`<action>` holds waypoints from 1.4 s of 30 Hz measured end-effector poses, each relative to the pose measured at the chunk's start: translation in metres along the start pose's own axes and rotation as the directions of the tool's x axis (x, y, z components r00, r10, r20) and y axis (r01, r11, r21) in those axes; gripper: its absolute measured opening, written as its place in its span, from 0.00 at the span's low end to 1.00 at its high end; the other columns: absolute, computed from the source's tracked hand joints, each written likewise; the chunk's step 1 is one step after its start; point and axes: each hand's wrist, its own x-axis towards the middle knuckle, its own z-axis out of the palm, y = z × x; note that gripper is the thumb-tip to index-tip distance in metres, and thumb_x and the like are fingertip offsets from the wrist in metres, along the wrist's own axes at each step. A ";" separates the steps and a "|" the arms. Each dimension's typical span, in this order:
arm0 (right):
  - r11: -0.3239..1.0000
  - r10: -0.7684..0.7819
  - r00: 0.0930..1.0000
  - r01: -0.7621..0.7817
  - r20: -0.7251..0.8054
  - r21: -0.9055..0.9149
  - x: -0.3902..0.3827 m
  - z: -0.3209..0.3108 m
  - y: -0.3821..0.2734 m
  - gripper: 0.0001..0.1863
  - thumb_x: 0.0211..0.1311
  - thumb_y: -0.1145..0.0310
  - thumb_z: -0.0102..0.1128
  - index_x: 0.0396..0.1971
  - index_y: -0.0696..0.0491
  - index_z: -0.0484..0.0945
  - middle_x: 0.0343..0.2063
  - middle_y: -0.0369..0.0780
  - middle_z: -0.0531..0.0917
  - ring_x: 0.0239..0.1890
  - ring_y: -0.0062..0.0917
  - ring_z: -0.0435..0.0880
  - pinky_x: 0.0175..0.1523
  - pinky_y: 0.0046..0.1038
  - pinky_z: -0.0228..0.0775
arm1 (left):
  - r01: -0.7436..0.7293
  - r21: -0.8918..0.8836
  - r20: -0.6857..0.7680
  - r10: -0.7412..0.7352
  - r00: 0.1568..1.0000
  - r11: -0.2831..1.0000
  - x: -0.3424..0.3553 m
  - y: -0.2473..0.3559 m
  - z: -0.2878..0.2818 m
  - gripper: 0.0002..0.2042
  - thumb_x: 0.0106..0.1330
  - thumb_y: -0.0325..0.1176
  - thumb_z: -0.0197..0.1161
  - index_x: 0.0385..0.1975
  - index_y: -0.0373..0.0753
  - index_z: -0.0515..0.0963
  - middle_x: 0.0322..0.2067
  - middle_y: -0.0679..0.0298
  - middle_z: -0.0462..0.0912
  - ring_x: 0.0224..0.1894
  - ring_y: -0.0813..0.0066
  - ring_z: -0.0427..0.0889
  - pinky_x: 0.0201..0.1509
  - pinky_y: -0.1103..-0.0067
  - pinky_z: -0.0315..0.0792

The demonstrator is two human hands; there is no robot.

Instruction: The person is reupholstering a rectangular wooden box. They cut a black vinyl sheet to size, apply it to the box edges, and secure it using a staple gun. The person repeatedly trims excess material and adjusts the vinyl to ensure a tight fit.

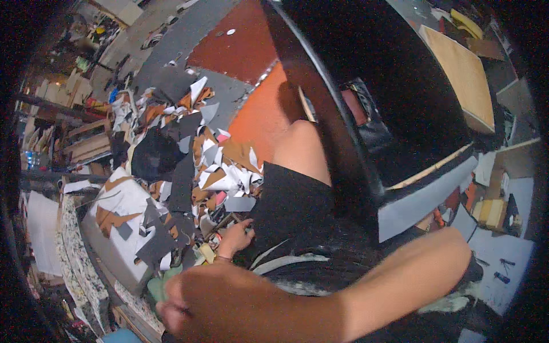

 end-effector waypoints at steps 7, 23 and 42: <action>0.483 -0.302 0.952 0.120 -0.037 -0.867 -0.055 0.005 -0.066 0.22 0.71 0.64 0.70 0.56 0.62 0.77 0.48 0.48 0.83 0.51 0.38 0.86 0.59 0.40 0.78 | 0.028 -0.013 0.030 -0.028 0.999 1.000 0.002 -0.006 0.010 0.25 0.72 0.45 0.65 0.66 0.41 0.80 0.56 0.45 0.86 0.58 0.43 0.85 0.63 0.57 0.78; 0.686 -0.689 0.139 -0.193 -0.711 -0.702 -0.242 -0.078 -0.042 0.13 0.79 0.62 0.63 0.34 0.55 0.77 0.27 0.33 0.74 0.29 0.17 0.72 0.35 0.21 0.60 | 0.203 -0.968 0.079 -0.582 0.809 0.150 0.100 -0.103 0.052 0.19 0.79 0.45 0.63 0.44 0.31 0.78 0.34 0.55 0.86 0.23 0.66 0.85 0.19 0.73 0.75; 0.325 -0.717 0.596 -0.172 -0.361 -0.930 -0.162 -0.057 -0.010 0.26 0.65 0.59 0.75 0.59 0.53 0.81 0.47 0.45 0.88 0.50 0.45 0.88 0.57 0.43 0.79 | -0.826 -0.301 -0.368 0.742 0.561 0.476 -0.051 0.213 -0.112 0.10 0.66 0.22 0.69 0.43 0.34 0.76 0.38 0.63 0.82 0.39 0.74 0.84 0.45 0.79 0.78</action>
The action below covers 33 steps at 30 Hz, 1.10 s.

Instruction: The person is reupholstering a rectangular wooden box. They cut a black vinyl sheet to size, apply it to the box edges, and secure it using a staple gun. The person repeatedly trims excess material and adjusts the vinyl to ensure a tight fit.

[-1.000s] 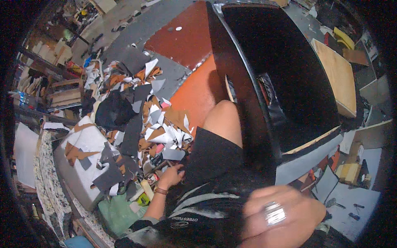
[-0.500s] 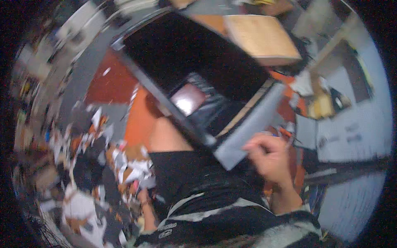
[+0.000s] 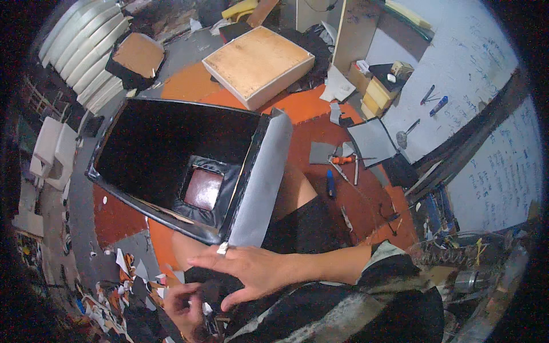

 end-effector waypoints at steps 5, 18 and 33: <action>0.997 0.015 0.982 0.000 0.187 -0.078 -0.013 -0.032 0.007 0.15 0.60 0.67 0.73 0.46 0.51 0.83 0.37 0.45 0.86 0.43 0.48 0.87 0.48 0.47 0.78 | 0.050 -0.018 0.287 -0.043 0.957 0.999 0.025 0.031 0.033 0.14 0.63 0.20 0.73 0.47 0.33 0.79 0.40 0.58 0.89 0.41 0.71 0.89 0.48 0.77 0.82; 0.933 0.300 0.950 -0.312 0.087 0.182 -0.045 -0.134 0.016 0.14 0.58 0.84 0.58 0.39 0.57 0.89 0.41 0.42 0.92 0.48 0.32 0.90 0.56 0.33 0.79 | 0.025 0.142 0.750 -0.123 0.650 0.990 0.058 0.051 0.052 0.14 0.69 0.29 0.67 0.53 0.34 0.78 0.34 0.48 0.86 0.40 0.52 0.87 0.45 0.67 0.78; 0.916 0.382 0.921 -0.389 0.081 0.096 -0.031 -0.133 0.027 0.16 0.67 0.65 0.75 0.22 0.58 0.84 0.31 0.39 0.88 0.35 0.21 0.85 0.40 0.28 0.75 | 0.442 0.054 0.374 -0.428 0.823 0.896 0.060 0.052 0.063 0.12 0.77 0.33 0.65 0.48 0.29 0.87 0.34 0.59 0.90 0.38 0.75 0.84 0.47 0.78 0.76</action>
